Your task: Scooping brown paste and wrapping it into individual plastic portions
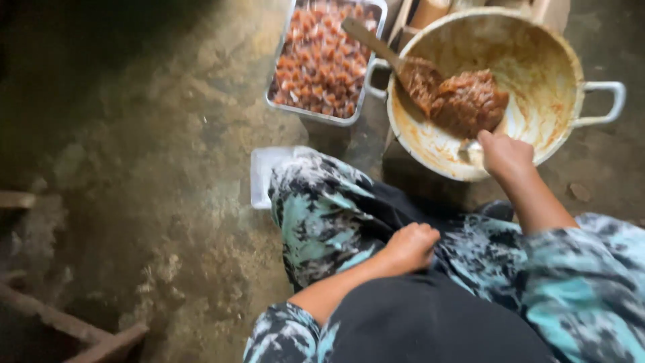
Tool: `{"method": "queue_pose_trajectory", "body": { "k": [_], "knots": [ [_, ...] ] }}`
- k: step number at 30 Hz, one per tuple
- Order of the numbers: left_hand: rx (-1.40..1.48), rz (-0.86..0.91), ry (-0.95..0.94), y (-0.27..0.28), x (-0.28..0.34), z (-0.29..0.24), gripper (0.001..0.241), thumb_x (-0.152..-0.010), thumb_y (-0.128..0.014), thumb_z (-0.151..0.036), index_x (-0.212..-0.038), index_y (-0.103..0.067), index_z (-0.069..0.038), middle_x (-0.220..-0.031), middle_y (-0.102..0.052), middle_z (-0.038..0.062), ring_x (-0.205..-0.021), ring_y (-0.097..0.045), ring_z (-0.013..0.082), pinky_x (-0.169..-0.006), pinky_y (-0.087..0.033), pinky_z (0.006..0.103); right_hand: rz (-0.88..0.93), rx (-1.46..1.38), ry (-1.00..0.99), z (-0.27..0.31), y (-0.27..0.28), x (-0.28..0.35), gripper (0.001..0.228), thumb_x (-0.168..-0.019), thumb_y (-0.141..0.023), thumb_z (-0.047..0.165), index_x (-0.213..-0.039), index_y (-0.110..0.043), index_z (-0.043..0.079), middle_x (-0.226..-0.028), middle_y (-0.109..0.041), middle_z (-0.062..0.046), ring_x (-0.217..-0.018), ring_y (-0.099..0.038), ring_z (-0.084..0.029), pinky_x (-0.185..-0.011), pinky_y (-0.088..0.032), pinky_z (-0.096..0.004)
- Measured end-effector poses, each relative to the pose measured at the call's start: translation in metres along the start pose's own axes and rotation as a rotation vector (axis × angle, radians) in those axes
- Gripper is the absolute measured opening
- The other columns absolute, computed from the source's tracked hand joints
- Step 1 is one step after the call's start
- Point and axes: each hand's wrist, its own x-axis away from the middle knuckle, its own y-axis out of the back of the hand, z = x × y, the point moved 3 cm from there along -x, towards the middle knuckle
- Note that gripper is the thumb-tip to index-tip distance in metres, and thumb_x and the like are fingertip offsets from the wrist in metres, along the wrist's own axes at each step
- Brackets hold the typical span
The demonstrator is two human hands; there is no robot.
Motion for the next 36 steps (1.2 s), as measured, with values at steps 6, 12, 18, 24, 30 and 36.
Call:
{"method": "queue_pose_trajectory", "body": {
  "k": [6, 12, 18, 24, 30, 36],
  "knots": [
    [0.229, -0.038, 0.012, -0.013, 0.005, 0.019, 0.021, -0.073, -0.061, -0.009, -0.093, -0.068, -0.012, -0.089, -0.068, 0.012, -0.078, -0.067, 0.0416, -0.066, -0.051, 0.0525, 0.158, -0.014, -0.106, 0.039, 0.049, 0.015, 0.042, -0.100, -0.035, 0.016, -0.131, -0.063, 0.017, -0.128, -0.071, -0.022, -0.118, -0.067, -0.047, -0.089, -0.053, -0.054],
    [0.328, 0.045, 0.057, 0.014, 0.004, 0.011, 0.010, -0.093, -0.060, -0.009, -0.096, -0.070, -0.011, -0.095, -0.069, 0.011, -0.080, -0.067, 0.0369, -0.066, -0.053, 0.0496, -0.069, -0.263, -0.130, 0.059, 0.041, -0.005, 0.062, -0.095, -0.037, 0.008, -0.153, -0.047, 0.027, -0.125, -0.062, -0.031, -0.108, -0.063, -0.058, -0.085, -0.048, -0.063],
    [0.321, -0.087, 0.089, 0.043, 0.010, 0.007, 0.010, -0.098, -0.054, -0.008, -0.100, -0.063, -0.011, -0.084, -0.061, 0.009, -0.077, -0.069, 0.0350, -0.065, -0.059, 0.0433, -0.060, -0.197, -0.132, 0.085, 0.036, -0.034, 0.048, -0.111, -0.027, 0.019, -0.158, -0.037, 0.029, -0.136, -0.056, -0.026, -0.114, -0.064, -0.056, -0.099, -0.047, -0.063],
    [0.426, -0.038, 0.141, 0.042, 0.007, 0.021, 0.011, -0.100, -0.054, -0.010, -0.107, -0.063, -0.009, -0.095, -0.064, 0.012, -0.083, -0.067, 0.0356, -0.067, -0.055, 0.0462, -0.037, -0.114, -0.147, 0.085, 0.010, -0.048, 0.052, -0.105, -0.033, 0.015, -0.156, -0.042, 0.022, -0.128, -0.060, -0.030, -0.108, -0.066, -0.059, -0.089, -0.049, -0.064],
    [0.540, -0.029, 0.191, 0.045, 0.004, 0.019, 0.016, -0.101, -0.051, -0.013, -0.109, -0.064, -0.012, -0.105, -0.068, 0.010, -0.093, -0.066, 0.0337, -0.071, -0.051, 0.0491, 0.108, -0.116, -0.197, 0.096, 0.023, -0.027, 0.070, -0.094, -0.039, 0.007, -0.161, -0.040, 0.027, -0.127, -0.065, -0.031, -0.113, -0.064, -0.055, -0.089, -0.049, -0.060],
    [0.558, -0.044, 0.171, 0.049, 0.002, 0.018, 0.017, -0.099, -0.052, -0.015, -0.109, -0.065, -0.014, -0.107, -0.070, 0.010, -0.096, -0.067, 0.0345, -0.076, -0.051, 0.0496, 0.101, -0.254, -0.263, 0.081, 0.032, -0.021, 0.071, -0.094, -0.044, 0.006, -0.159, -0.047, 0.035, -0.139, -0.061, -0.030, -0.124, -0.059, -0.050, -0.096, -0.045, -0.055]
  ]
}}
